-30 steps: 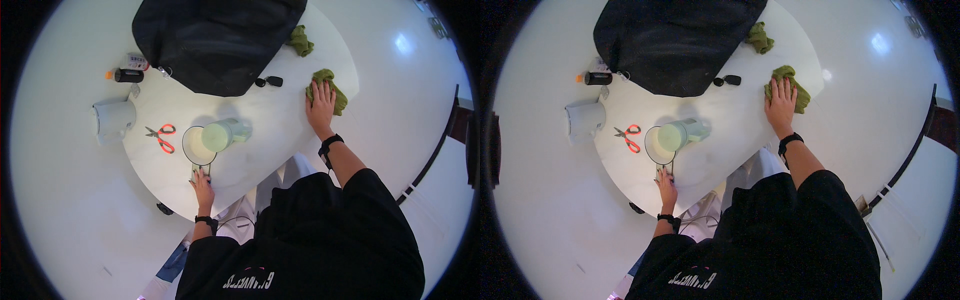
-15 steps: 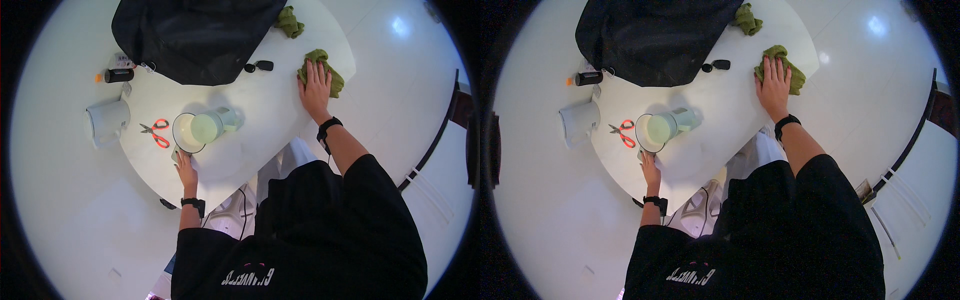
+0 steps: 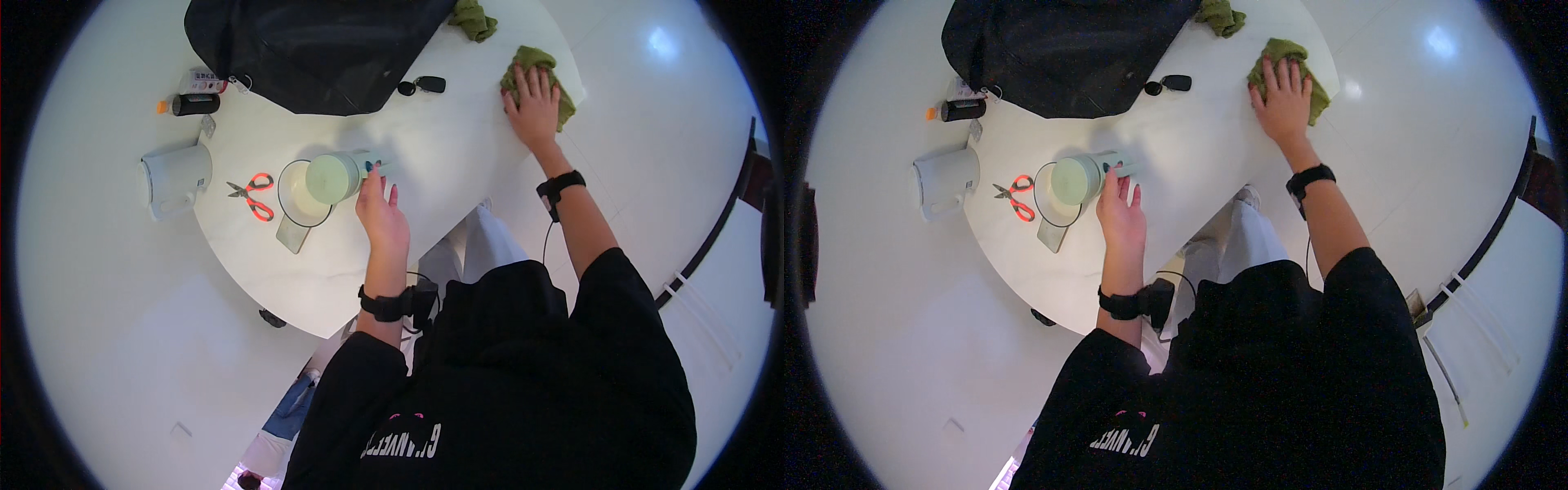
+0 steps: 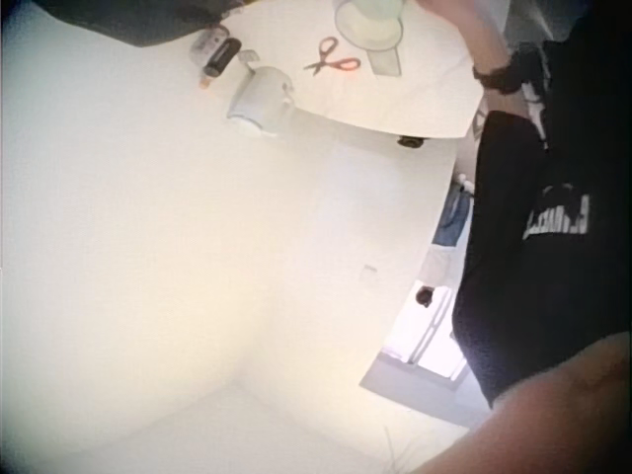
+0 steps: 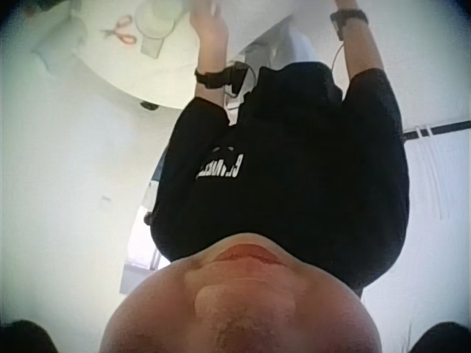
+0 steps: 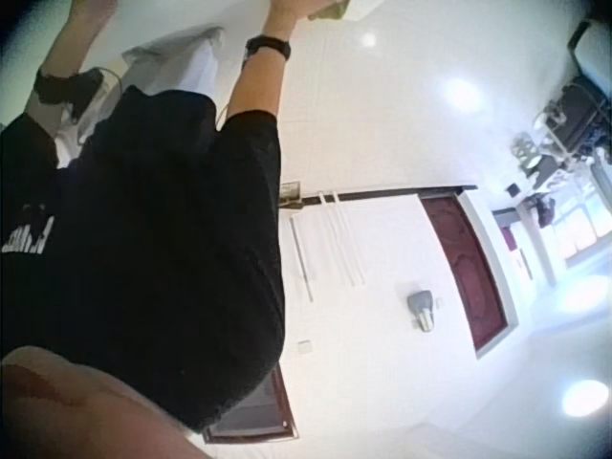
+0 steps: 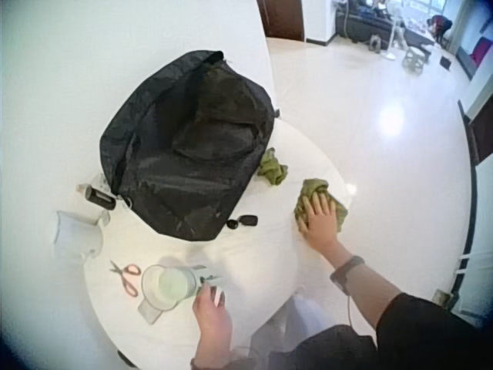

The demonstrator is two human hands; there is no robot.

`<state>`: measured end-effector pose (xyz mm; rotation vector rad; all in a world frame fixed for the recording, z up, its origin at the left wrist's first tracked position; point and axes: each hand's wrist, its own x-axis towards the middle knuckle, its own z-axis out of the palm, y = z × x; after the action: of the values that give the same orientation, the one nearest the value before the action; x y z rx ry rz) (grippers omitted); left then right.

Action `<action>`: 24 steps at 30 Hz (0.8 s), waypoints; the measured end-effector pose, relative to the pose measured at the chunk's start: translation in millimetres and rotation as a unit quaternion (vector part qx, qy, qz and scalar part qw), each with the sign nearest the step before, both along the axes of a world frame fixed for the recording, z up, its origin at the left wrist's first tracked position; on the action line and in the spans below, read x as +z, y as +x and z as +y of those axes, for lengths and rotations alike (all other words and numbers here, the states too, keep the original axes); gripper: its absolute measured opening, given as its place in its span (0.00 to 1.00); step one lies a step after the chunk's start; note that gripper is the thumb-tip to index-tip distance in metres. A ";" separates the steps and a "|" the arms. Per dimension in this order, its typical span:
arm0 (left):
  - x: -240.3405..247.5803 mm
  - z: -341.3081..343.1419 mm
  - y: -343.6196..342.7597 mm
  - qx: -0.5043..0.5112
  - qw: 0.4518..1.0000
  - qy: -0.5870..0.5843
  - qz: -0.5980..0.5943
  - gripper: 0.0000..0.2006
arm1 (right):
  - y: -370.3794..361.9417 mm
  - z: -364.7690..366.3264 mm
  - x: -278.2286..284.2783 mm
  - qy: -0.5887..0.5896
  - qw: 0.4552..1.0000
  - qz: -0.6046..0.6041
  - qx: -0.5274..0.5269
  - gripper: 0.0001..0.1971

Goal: The person wipes a table with a cloth, puts several items including a spray can and a smaller object into a plastic bag, and then washes the cloth in a bathroom sink.

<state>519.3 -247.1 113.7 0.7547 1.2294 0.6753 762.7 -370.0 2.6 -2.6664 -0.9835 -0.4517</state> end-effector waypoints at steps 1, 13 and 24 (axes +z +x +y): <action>-1.2 3.3 0.7 0.042 0.996 -0.065 -0.043 0.10 | -15.4 2.8 4.3 -0.023 0.998 0.036 0.044 0.27; -25.5 -32.7 -142.6 -0.012 0.997 0.047 0.057 0.12 | -139.4 -4.7 14.0 -0.128 0.806 0.284 0.504 0.26; -26.6 -36.1 -310.1 0.012 0.995 0.086 0.040 0.10 | -187.4 83.8 12.8 -0.096 0.945 0.144 0.279 0.27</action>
<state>209.2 -283.2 87.1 0.9175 1.2650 0.7842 575.3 -286.2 15.4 -2.3516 -1.6636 0.1585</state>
